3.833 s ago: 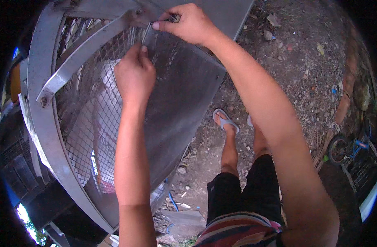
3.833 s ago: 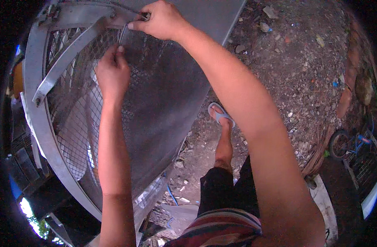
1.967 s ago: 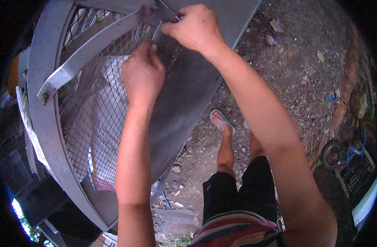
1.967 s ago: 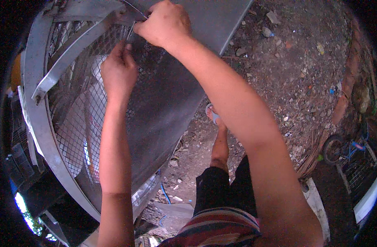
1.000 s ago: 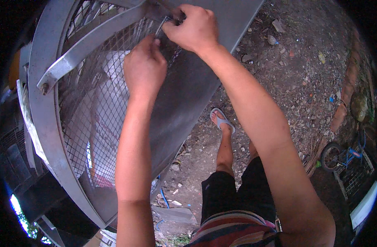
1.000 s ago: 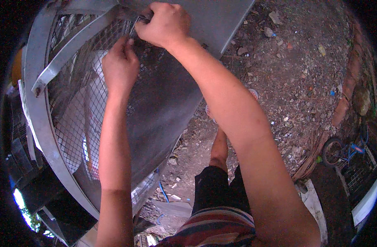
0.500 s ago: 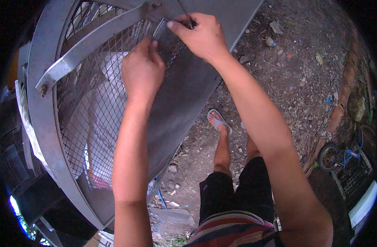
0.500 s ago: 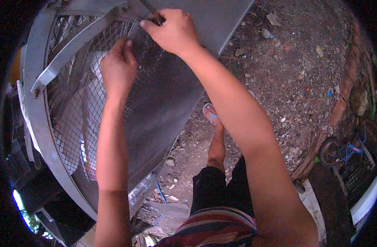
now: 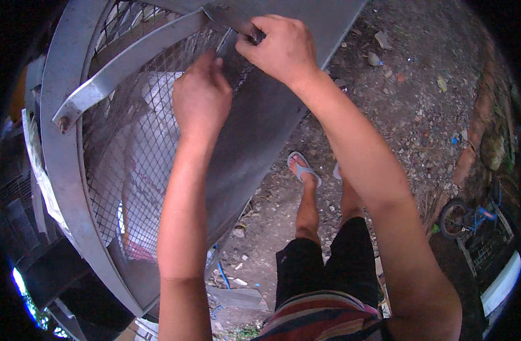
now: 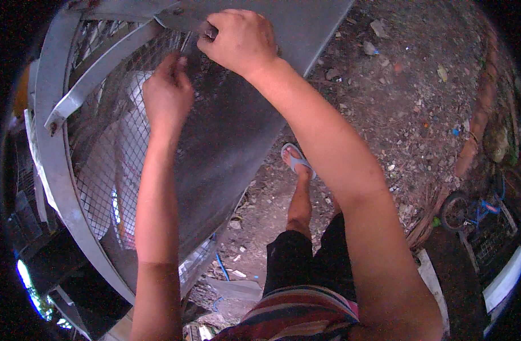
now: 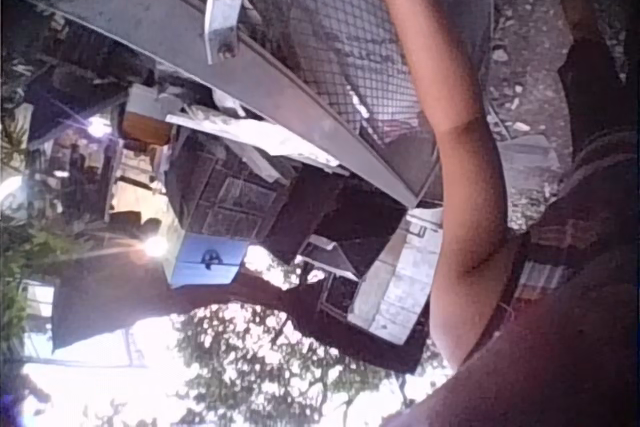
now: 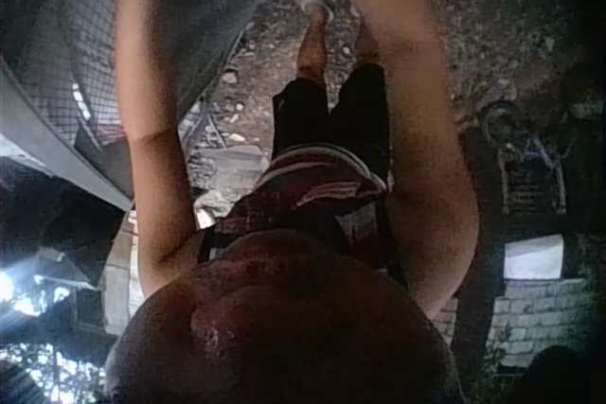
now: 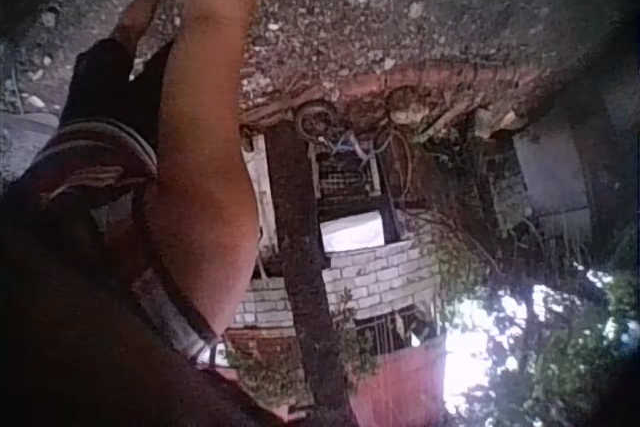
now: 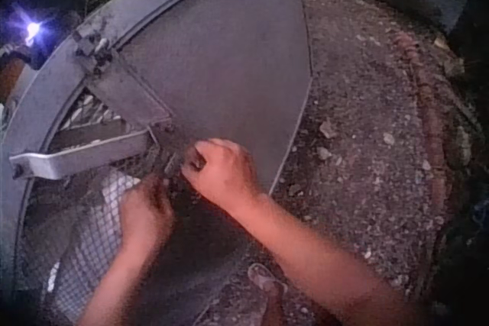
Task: The person uses a knife to pry and remove a metal mesh screen from its frame. They handle the metal frame and the detached mesh piece one at a time while working in an outdoor yard.
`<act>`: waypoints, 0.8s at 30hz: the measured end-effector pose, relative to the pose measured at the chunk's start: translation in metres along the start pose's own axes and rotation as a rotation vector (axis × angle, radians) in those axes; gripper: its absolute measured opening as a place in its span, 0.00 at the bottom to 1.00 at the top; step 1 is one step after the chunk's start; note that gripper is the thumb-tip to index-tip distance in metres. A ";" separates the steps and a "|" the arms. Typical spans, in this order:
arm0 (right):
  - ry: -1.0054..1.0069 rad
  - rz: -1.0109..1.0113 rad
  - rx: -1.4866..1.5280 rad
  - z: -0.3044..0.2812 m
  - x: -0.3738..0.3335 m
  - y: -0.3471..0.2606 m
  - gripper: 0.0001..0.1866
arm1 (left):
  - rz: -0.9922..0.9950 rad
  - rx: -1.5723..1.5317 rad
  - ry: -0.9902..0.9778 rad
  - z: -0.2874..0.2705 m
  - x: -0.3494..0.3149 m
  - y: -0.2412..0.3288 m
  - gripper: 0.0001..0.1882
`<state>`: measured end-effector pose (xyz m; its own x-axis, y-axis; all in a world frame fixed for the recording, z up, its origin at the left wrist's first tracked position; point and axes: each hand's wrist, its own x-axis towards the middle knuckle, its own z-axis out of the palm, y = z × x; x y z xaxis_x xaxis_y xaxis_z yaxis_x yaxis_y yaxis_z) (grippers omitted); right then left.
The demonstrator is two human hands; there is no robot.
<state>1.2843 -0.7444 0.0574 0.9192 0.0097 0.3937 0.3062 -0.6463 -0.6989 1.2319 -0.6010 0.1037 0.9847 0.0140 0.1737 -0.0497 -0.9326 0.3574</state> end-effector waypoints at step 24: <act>0.177 0.112 -0.081 0.013 -0.005 -0.020 0.10 | -0.005 0.049 -0.014 0.000 0.001 0.002 0.10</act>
<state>1.2769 -0.7217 0.0613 0.8862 -0.1951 0.4203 0.1773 -0.6952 -0.6966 1.2328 -0.6027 0.1046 0.9872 0.0145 0.1591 -0.0365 -0.9491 0.3130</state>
